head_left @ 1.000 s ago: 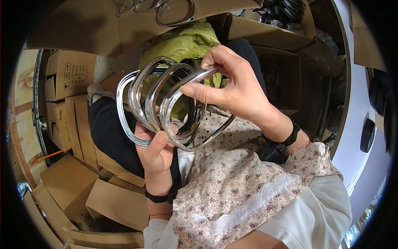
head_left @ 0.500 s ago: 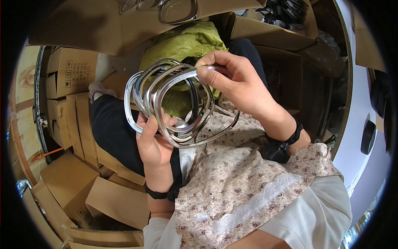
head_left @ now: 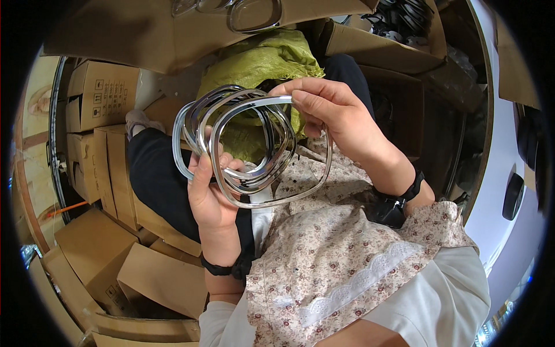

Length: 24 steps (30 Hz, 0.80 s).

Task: Inspecting and sorting chrome rings from a bag and boxes.

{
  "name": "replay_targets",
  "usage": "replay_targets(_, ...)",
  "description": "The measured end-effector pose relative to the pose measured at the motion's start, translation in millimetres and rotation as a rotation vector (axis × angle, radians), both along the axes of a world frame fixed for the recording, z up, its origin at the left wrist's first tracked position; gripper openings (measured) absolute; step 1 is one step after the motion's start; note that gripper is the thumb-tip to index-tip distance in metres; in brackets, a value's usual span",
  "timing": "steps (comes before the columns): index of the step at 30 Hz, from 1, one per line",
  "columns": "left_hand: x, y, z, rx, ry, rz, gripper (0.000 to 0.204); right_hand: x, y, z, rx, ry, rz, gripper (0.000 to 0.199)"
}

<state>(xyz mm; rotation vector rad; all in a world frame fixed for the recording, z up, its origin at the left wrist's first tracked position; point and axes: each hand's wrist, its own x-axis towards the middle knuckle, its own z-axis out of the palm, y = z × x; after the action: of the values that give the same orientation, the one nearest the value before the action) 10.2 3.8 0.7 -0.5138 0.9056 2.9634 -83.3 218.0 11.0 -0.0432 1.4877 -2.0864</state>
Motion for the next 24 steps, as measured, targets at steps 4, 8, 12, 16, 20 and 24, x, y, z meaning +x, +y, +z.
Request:
replay_targets(4, -2, -2, -2, 0.037, 0.001, 0.026, 0.042, -2, 3, -2, -0.124, -0.146, 0.045, 0.026)
replay_targets(8, -2, -8, -9, 0.095, 0.017, 0.031, 0.034, -1, 1, -4, -0.228, -0.219, -0.024, 0.026)
replay_targets(12, 2, -6, -6, 0.104, 0.031, 0.061, 0.024, -2, 0, -4, -0.299, -0.243, -0.078, 0.027)
replay_targets(16, 2, -5, -1, 0.053, 0.009, 0.067, 0.018, -4, -2, -9, -0.306, -0.238, -0.135, 0.028)
replay_targets(20, -1, -3, 2, -0.020, 0.034, 0.076, 0.028, -9, -3, -13, -0.314, -0.216, -0.113, 0.028)
replay_targets(24, -3, 0, 4, -0.068, 0.064, 0.073, 0.036, -10, -4, -11, -0.281, -0.232, -0.159, 0.029)
